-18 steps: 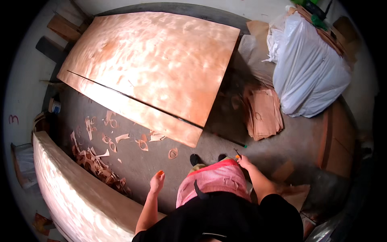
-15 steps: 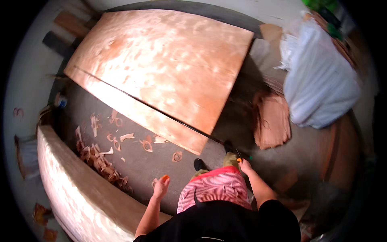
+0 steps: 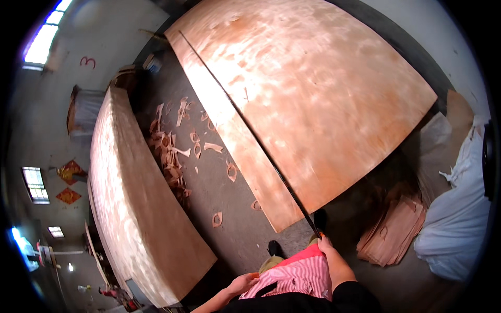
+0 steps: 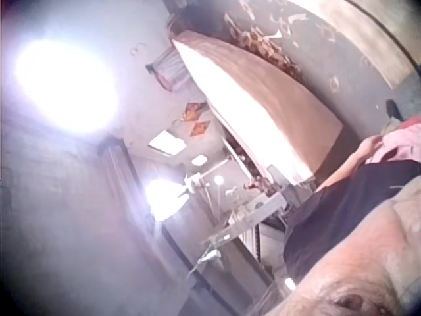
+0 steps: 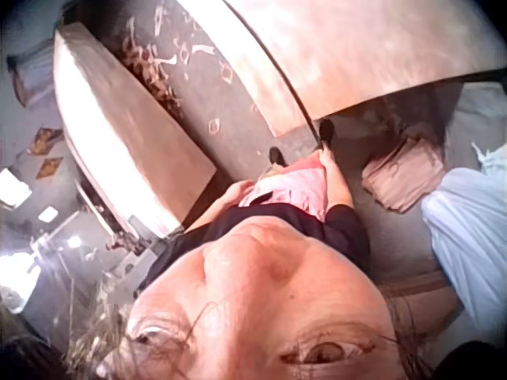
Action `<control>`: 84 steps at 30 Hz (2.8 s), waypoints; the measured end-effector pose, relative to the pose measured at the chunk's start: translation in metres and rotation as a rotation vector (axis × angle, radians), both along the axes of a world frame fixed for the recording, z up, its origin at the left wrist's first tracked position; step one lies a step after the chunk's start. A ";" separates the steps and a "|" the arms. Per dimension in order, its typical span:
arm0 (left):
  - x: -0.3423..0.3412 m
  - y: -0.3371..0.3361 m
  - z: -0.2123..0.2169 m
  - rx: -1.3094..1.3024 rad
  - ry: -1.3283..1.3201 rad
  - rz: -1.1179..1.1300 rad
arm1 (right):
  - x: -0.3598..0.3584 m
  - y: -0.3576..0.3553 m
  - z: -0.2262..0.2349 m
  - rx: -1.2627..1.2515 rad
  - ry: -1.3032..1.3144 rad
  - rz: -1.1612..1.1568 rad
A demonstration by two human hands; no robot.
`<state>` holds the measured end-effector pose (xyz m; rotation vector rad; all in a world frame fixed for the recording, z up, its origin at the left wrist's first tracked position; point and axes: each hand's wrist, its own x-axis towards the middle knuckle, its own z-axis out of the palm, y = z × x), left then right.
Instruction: The person uses a utility knife to cut a large sheet of wood veneer on a workbench. They align a template on the veneer and trace its outline to cut a specific shape. The person also uses a long metal ruler to guide straight cuts along the edges of the material.
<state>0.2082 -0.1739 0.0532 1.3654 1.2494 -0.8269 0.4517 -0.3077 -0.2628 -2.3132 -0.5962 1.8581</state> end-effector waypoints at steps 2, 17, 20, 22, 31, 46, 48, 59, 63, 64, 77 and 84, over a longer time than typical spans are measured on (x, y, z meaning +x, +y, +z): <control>0.011 -0.007 0.001 0.055 0.025 0.053 | 0.006 -0.008 -0.003 0.034 -0.068 -0.028; -0.099 -0.123 0.013 0.326 -0.148 0.360 | -0.003 -0.010 0.172 0.764 -0.300 0.099; -0.136 -0.157 0.020 0.375 -0.196 0.331 | -0.043 -0.008 0.213 0.825 -0.292 0.151; -0.167 -0.182 0.019 0.403 -0.157 0.283 | -0.073 -0.006 0.236 0.972 -0.272 0.213; -0.319 -0.276 0.040 0.639 -0.143 0.462 | -0.295 0.087 0.348 0.970 0.288 0.285; -0.525 -0.265 0.053 0.797 -0.764 1.641 | -0.719 0.107 0.363 0.562 0.909 0.657; -0.567 -0.273 0.060 0.697 -0.654 1.659 | -0.758 0.095 0.357 0.554 0.880 0.781; -0.720 -0.315 0.107 0.948 0.267 1.699 | -0.924 0.109 0.414 1.268 0.682 1.634; -0.783 -0.311 0.094 0.950 0.113 1.687 | -1.017 0.098 0.458 1.489 0.585 1.699; -0.798 -0.312 0.092 1.002 0.067 1.652 | -1.042 0.089 0.462 1.511 0.594 1.695; -0.953 -0.352 0.092 0.754 -0.287 1.621 | -1.319 -0.044 0.404 1.729 0.077 2.036; -0.968 -0.355 0.125 0.763 -0.231 1.387 | -1.307 -0.036 0.429 1.586 0.108 1.902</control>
